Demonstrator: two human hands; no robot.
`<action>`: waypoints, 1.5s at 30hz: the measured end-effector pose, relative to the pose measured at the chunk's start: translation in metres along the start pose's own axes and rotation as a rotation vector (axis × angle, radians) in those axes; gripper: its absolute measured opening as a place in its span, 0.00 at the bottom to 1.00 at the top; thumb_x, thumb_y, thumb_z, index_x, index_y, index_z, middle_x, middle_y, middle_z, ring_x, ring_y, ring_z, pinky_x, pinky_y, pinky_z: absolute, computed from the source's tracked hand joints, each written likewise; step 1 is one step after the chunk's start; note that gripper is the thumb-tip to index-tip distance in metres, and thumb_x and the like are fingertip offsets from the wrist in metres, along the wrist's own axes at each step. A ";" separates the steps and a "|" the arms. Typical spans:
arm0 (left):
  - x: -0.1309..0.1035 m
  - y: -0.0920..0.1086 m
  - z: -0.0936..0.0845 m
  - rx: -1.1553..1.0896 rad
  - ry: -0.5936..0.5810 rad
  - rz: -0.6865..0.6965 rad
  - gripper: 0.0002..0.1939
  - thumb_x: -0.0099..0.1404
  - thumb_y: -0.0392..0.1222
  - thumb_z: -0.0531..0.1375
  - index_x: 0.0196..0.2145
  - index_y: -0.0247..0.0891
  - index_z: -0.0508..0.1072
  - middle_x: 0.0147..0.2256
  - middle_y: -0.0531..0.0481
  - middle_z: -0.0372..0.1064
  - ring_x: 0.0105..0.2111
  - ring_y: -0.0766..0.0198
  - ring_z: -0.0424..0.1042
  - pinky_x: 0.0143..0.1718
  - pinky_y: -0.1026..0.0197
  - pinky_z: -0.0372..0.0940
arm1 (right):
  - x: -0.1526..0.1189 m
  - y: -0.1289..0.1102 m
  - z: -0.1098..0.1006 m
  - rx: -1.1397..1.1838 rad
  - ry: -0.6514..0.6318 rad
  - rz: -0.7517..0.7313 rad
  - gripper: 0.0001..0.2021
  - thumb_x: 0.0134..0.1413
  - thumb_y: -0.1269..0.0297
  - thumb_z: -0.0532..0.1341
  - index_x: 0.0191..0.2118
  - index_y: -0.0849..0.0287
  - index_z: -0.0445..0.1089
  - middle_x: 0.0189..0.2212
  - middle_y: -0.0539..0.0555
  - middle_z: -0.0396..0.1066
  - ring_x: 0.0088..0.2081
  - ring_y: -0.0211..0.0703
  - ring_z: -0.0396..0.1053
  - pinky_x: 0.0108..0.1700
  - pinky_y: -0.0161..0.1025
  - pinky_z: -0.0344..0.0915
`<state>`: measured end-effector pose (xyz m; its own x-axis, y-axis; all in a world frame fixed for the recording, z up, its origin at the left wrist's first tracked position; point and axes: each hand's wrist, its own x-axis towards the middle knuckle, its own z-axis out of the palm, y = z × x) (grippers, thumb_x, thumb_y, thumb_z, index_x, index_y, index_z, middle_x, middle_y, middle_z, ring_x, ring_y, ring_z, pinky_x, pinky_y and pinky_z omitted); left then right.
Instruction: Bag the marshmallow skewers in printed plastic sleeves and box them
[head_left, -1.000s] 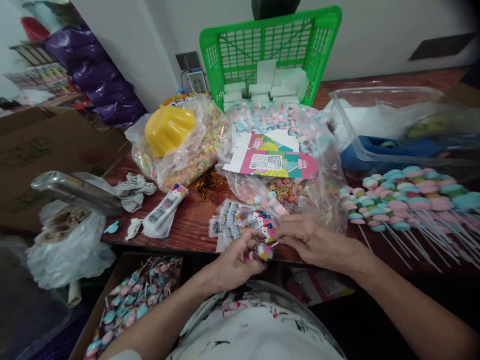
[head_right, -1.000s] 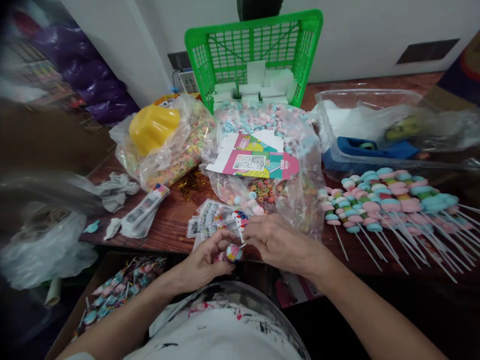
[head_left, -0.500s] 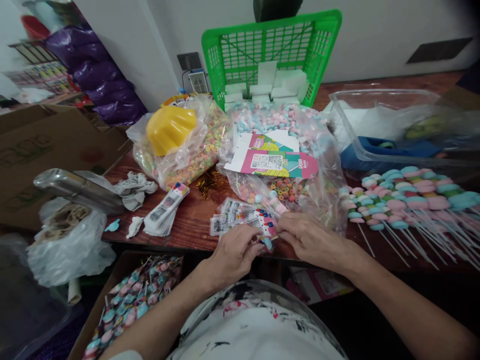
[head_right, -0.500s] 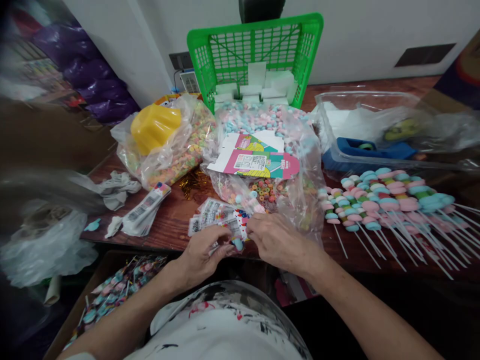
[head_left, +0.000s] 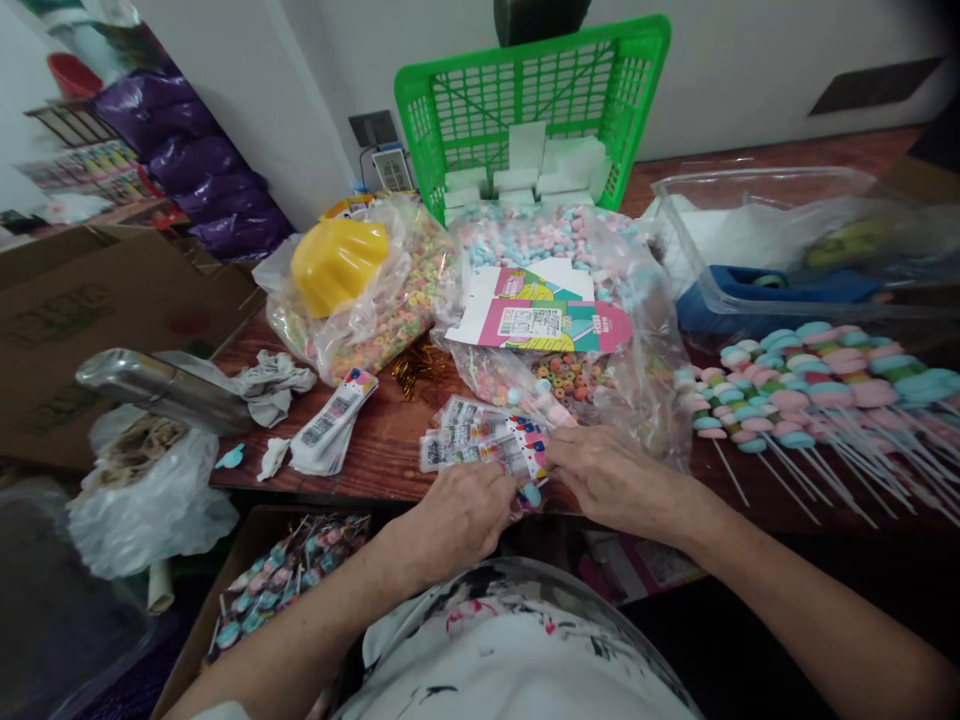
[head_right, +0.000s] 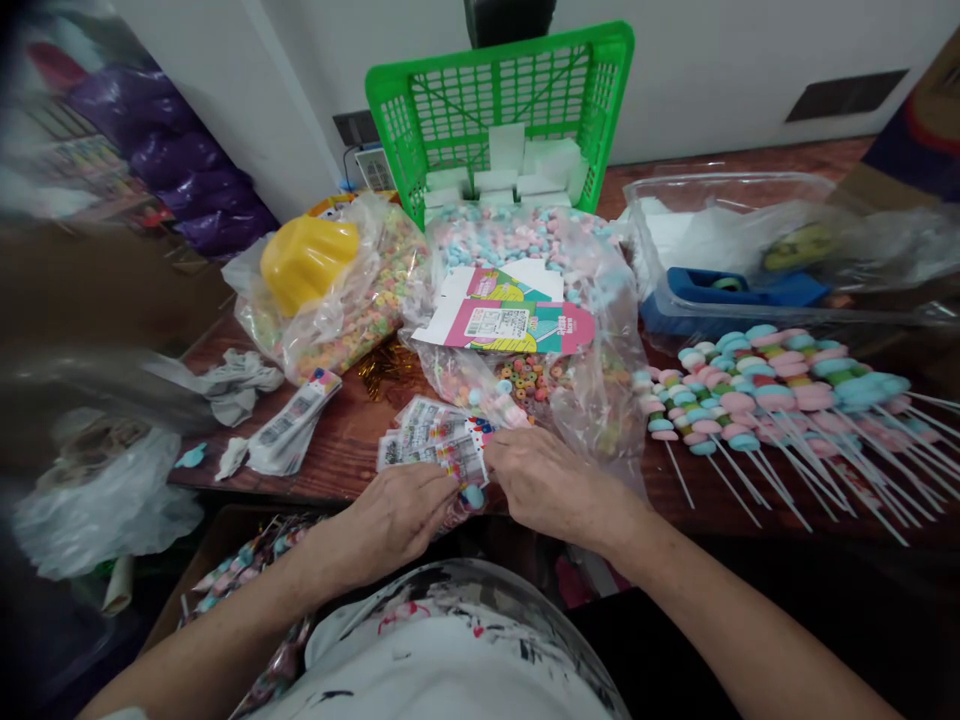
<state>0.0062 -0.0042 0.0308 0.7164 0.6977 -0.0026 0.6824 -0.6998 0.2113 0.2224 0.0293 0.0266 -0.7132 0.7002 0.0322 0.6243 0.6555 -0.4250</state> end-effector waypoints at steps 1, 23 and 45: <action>0.001 0.001 0.000 0.013 -0.019 -0.005 0.08 0.67 0.35 0.49 0.36 0.36 0.68 0.32 0.46 0.70 0.33 0.59 0.70 0.35 0.59 0.64 | 0.000 0.000 0.000 -0.010 -0.002 -0.001 0.10 0.56 0.78 0.52 0.35 0.62 0.69 0.35 0.55 0.71 0.38 0.41 0.66 0.40 0.37 0.57; 0.011 -0.018 0.010 -0.582 0.456 -0.150 0.10 0.67 0.39 0.51 0.32 0.35 0.70 0.27 0.50 0.68 0.29 0.66 0.66 0.33 0.63 0.62 | -0.006 -0.009 0.021 0.060 0.023 0.033 0.09 0.59 0.74 0.51 0.33 0.62 0.67 0.31 0.55 0.69 0.35 0.40 0.64 0.38 0.37 0.58; 0.031 -0.018 0.023 -1.479 0.474 -0.459 0.23 0.65 0.59 0.52 0.39 0.35 0.72 0.30 0.51 0.69 0.30 0.67 0.66 0.36 0.64 0.63 | 0.028 -0.016 -0.015 0.232 0.519 0.009 0.09 0.57 0.69 0.57 0.44 0.54 0.67 0.44 0.55 0.64 0.45 0.45 0.64 0.46 0.42 0.62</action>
<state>0.0196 0.0268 0.0042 0.2044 0.9737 -0.1006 -0.1155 0.1261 0.9853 0.1968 0.0426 0.0478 -0.4214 0.7915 0.4427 0.5014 0.6101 -0.6135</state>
